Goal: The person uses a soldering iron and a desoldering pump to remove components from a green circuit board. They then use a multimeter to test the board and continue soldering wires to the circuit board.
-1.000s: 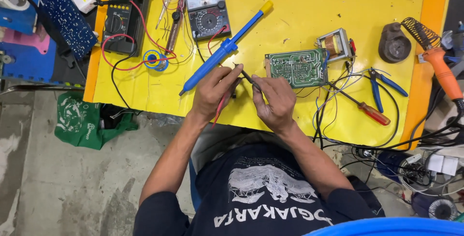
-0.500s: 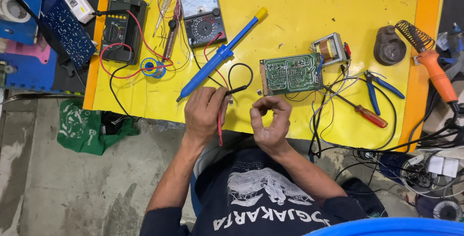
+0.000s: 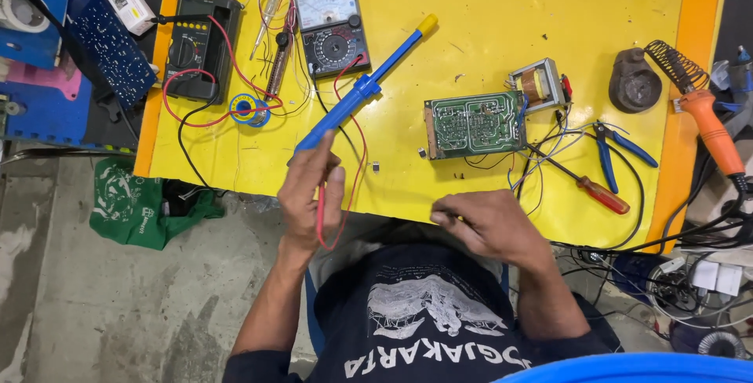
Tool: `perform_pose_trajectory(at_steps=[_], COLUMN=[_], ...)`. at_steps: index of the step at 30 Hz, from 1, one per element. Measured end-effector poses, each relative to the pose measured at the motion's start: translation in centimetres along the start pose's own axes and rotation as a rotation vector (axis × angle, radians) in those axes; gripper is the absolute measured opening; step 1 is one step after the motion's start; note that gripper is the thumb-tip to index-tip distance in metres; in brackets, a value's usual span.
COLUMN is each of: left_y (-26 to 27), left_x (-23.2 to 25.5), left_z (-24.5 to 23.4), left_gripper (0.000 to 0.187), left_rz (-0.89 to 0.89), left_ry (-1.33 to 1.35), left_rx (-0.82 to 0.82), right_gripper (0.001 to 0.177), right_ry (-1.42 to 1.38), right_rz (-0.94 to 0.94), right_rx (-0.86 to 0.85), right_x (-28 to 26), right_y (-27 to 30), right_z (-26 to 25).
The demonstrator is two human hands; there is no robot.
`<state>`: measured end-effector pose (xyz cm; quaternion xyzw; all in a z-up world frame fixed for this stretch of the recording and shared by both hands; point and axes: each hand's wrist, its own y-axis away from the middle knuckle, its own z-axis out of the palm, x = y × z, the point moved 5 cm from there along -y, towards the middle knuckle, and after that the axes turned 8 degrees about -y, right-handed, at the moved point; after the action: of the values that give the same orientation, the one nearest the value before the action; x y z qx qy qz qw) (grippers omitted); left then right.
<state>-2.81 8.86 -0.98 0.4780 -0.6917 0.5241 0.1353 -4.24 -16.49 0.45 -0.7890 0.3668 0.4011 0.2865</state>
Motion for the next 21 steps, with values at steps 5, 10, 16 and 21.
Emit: perform_pose_trajectory(at_steps=[5,10,16,21], left_y=[-2.7,-4.1,-4.4,-3.2], left_x=[0.2,0.2,-0.4,0.3], left_z=[3.6,10.6,12.3,13.3], left_gripper=[0.041,0.040,0.019,0.016], left_rz=[-0.059,-0.221,-0.335,-0.418], left_ry=[0.107,0.188,0.183,0.396], left_rx=[-0.013,-0.158,-0.078,-0.072], right_gripper=[0.016,0.028,0.022,0.019], right_ry=[0.564,0.478,0.203,0.067], right_rz=[-0.197,-0.368,-0.253,-0.177], right_rx=[0.384,0.691,0.689,0.673], right_x=[4.1,5.1,6.8,7.0], right_y=[1.0,-2.7,-3.2,-2.1], right_z=[-3.3,-4.4,-4.9,-4.4])
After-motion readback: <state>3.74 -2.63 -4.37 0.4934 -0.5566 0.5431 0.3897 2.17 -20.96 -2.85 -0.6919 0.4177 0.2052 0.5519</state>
